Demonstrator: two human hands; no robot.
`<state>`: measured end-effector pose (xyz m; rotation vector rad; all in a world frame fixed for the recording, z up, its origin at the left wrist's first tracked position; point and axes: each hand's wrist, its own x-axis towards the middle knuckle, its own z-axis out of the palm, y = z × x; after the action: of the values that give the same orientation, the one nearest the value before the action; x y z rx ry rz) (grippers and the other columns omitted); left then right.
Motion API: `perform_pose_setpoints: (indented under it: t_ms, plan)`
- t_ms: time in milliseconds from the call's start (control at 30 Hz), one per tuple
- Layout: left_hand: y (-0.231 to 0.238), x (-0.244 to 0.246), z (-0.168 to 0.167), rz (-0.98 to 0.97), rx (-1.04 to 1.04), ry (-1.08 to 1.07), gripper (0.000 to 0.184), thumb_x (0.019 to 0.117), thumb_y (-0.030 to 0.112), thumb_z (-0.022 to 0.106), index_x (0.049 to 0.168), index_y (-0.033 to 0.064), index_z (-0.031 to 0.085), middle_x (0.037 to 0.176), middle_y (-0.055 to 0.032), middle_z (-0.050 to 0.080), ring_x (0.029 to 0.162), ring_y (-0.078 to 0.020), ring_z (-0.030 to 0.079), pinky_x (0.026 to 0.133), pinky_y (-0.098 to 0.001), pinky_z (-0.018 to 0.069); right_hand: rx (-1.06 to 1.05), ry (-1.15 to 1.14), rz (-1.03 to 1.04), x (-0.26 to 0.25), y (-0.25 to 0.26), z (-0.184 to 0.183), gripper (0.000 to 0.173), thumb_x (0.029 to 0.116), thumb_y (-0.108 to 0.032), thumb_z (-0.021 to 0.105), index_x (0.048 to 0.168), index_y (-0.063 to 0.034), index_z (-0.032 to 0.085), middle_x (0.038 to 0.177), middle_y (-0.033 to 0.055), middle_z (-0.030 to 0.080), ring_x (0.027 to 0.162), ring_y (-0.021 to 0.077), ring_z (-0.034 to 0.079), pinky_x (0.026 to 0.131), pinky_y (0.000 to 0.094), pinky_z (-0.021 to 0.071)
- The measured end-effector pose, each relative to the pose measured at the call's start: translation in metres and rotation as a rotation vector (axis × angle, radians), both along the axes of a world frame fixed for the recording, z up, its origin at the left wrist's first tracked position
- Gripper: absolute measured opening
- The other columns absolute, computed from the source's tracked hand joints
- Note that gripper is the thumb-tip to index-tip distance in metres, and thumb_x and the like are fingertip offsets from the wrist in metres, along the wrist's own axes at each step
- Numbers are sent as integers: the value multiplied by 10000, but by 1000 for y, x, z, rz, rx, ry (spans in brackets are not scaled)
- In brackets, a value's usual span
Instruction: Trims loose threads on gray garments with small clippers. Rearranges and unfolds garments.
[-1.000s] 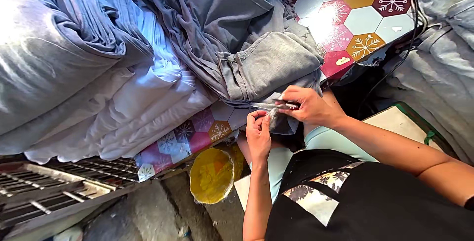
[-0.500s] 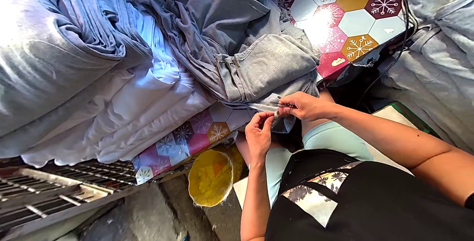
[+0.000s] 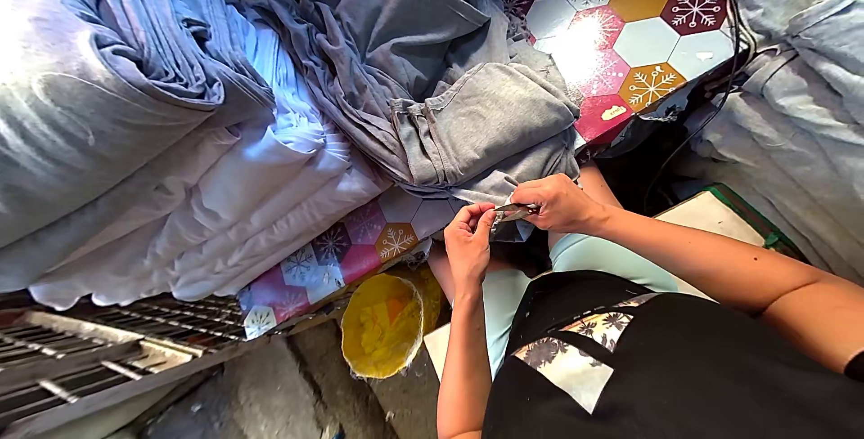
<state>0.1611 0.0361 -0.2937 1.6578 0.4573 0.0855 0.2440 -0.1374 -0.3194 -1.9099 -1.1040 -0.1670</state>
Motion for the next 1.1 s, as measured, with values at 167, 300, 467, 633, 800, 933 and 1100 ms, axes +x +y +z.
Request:
perform_pose_setpoints:
  t_ms: [167,300,467,633,800,933,1100]
  plan:
    - [2,-1,-2,-49,13,-2,75,945,12,686,1008,25,724,855,-2,727,758,-33,665,728,-214,557,-173,205,55,7,-1,10,65,833,1,673,897,-6,676,714,105,639,640,258,643,555,461,498]
    - [4,-1,-2,-28,-4,-12,89,947,10,685,1016,24,740,868,-13,737,776,-43,678,745,-221,567,-166,425,30,10,-2,19,205,929,-226,743,937,-30,682,755,68,630,688,185,610,633,396,502]
    - [0,0,-3,-3,-45,3,79,947,-4,677,999,9,735,833,-12,730,730,-34,666,708,-205,559,-93,68,-60,-6,0,4,133,803,-125,767,853,-8,729,808,106,699,675,237,686,545,427,543]
    - [3,-2,-3,-88,40,-22,90,926,6,710,1006,26,744,866,-6,739,774,-33,679,748,-221,571,-292,579,30,3,-2,35,177,984,-151,680,859,-27,699,704,52,647,654,153,609,636,378,490]
    - [2,-3,-7,-148,240,-87,76,887,48,768,962,52,783,894,3,764,801,2,692,778,-204,569,17,1398,129,28,8,53,237,1036,-101,566,803,-75,605,592,-66,550,421,-35,333,412,149,273]
    - [2,1,-16,-102,324,-31,63,958,92,699,972,52,745,866,1,729,779,-25,664,763,-245,548,237,1309,-160,54,16,33,247,1086,-223,511,977,-65,667,705,-67,607,423,-30,316,400,155,285]
    - [5,3,-19,-70,394,-59,87,1002,113,643,993,45,696,773,28,654,661,8,571,652,-187,484,-92,613,-92,36,-4,8,429,1103,-337,361,1032,-22,643,710,26,535,651,138,536,639,365,467]
